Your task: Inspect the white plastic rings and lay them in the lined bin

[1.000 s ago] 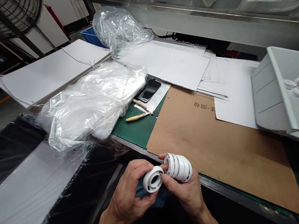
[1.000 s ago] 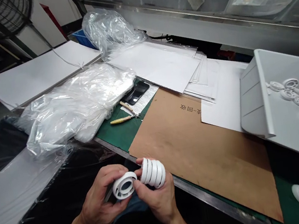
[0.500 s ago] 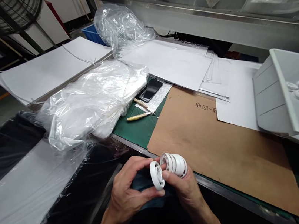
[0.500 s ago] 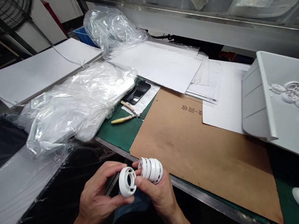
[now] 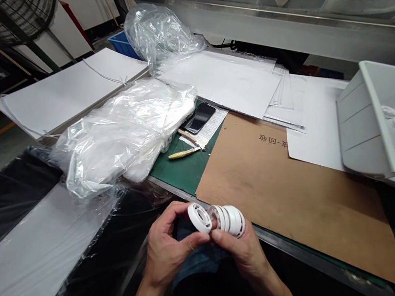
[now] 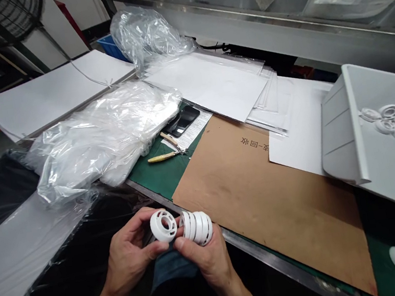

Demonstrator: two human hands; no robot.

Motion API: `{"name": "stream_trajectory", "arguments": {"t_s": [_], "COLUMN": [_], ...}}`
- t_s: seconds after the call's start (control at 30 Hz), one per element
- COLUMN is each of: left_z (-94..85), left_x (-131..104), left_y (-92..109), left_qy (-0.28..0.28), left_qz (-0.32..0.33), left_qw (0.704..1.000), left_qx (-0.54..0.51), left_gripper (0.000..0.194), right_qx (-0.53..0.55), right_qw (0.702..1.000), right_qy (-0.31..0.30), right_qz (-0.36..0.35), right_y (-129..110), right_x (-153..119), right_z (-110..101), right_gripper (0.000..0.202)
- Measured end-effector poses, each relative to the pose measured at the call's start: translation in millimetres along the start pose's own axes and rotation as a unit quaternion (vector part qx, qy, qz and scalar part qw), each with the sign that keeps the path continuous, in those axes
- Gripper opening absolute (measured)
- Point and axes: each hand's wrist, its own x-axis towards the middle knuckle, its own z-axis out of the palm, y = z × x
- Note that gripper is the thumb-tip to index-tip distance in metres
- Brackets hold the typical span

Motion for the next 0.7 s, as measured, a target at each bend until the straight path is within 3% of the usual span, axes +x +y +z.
{"name": "stream_trajectory", "arguments": {"t_s": [0.4,0.7], "left_z": [-0.4,2.8], "left_x": [1.2,-1.0], "left_y": [0.6,-5.5], "left_qy": [-0.019,-0.074], "left_qz": [-0.070,-0.141], "left_qw": [0.997,0.974], "left_qx": [-0.037,-0.162], "left_gripper": [0.046,0.056], "right_qx": [-0.013,0.008], "right_qw": [1.000,0.999], "right_qy": [0.020,0.019], "right_qz": [-0.017,-0.036], "right_y": [2.5,-0.9], "right_x": [-3.3,-6.9], "right_z": [0.9,1.9], "right_gripper": [0.022,0.021]}}
